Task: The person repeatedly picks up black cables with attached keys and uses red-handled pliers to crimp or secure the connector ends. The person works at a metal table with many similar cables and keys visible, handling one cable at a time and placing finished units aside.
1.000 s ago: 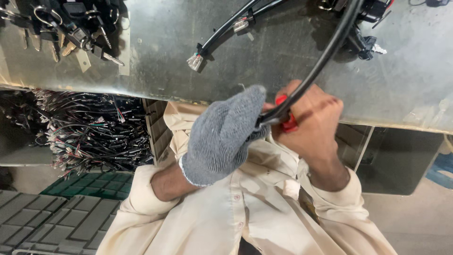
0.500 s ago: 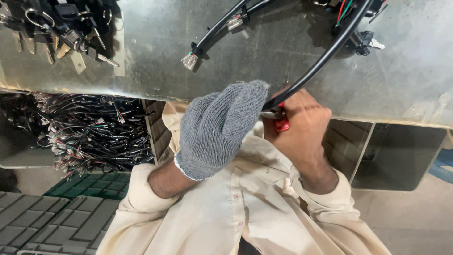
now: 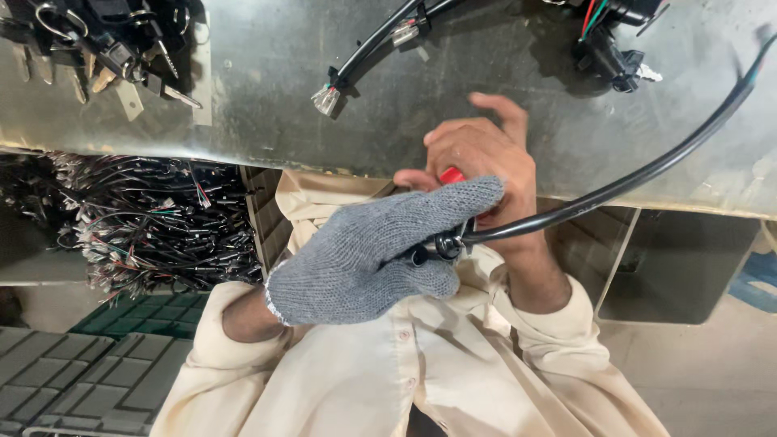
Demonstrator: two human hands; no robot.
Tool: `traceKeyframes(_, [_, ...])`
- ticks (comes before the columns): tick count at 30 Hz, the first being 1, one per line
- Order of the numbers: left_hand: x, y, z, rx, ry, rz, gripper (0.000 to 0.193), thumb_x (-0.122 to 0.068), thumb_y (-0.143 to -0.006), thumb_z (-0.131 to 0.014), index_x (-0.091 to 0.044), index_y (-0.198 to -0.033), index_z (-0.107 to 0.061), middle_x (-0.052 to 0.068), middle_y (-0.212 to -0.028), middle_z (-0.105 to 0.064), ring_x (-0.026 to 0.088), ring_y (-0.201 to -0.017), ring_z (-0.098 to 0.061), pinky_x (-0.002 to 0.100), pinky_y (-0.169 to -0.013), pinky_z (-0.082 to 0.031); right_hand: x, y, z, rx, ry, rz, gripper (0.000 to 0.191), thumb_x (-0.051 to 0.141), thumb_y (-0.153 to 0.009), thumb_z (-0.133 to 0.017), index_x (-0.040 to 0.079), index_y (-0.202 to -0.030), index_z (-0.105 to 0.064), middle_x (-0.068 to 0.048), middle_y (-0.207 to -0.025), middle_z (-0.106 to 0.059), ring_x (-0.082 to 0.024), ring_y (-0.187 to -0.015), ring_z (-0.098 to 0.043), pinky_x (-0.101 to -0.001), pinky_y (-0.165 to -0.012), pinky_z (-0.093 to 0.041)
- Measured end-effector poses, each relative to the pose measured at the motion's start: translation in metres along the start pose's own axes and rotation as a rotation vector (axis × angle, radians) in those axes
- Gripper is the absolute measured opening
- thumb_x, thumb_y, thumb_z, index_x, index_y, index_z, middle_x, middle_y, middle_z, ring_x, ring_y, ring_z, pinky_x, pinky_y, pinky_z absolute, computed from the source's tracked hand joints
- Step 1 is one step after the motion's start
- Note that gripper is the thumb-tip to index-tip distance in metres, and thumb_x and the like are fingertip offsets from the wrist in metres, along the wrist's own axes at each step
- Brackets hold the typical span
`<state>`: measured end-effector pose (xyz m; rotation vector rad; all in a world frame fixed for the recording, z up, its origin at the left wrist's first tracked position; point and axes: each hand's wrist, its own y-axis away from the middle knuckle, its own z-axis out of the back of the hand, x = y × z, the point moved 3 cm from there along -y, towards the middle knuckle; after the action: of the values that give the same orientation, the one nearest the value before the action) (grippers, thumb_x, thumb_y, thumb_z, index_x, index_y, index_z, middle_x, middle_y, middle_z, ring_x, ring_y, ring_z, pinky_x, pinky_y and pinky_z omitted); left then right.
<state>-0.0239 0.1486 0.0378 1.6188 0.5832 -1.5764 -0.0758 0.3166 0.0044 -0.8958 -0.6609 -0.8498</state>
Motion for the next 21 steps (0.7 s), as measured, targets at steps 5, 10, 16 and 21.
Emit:
traceKeyframes(5, [-0.006, -0.001, -0.001, -0.080, 0.006, -0.029, 0.070, -0.028, -0.096, -0.078, -0.025, -0.157, -0.045, 0.005, -0.116, -0.071, 0.016, -0.100, -0.072, 0.030, -0.088, -0.061, -0.014, 0.010, -0.003, 0.071, -0.108, -0.084, 0.040, 0.007, -0.086, -0.093, 0.004, -0.077, -0.055, -0.008, -0.076, -0.059, -0.022, -0.074, -0.061, -0.0333, -0.066, -0.048])
traceKeyframes(10, [-0.004, 0.002, 0.006, -0.291, -0.337, -0.103, 0.065, -0.023, -0.097, -0.074, -0.019, -0.154, -0.043, 0.009, -0.119, -0.069, 0.020, -0.099, -0.071, 0.034, -0.091, -0.059, -0.011, 0.029, -0.002, 0.076, 0.026, -0.141, 0.027, 0.008, -0.078, -0.091, 0.004, -0.082, -0.065, -0.009, -0.079, -0.062, -0.027, -0.077, -0.063, -0.0381, -0.067, -0.051])
traceKeyframes(16, [0.023, -0.006, -0.001, -0.464, -0.796, -0.135, 0.064, -0.028, -0.103, -0.069, -0.006, -0.156, -0.040, 0.011, -0.113, -0.068, 0.026, -0.093, -0.067, 0.039, -0.077, -0.054, -0.009, 0.032, -0.002, 0.033, 0.435, -0.215, 0.026, 0.011, -0.078, -0.079, 0.006, -0.100, -0.065, -0.011, -0.097, -0.070, -0.033, -0.088, -0.069, -0.0407, -0.074, -0.053])
traceKeyframes(21, [-0.023, -0.005, 0.051, -0.825, -0.810, 0.044, 0.047, -0.039, -0.097, -0.075, -0.013, -0.134, -0.062, 0.005, -0.099, -0.072, 0.015, -0.075, -0.066, 0.031, -0.060, -0.053, -0.045, 0.027, 0.011, 0.087, 0.675, -0.138, 0.070, 0.051, -0.073, -0.089, -0.002, -0.109, -0.063, -0.020, -0.112, -0.063, -0.039, -0.102, -0.056, -0.0514, -0.092, -0.044])
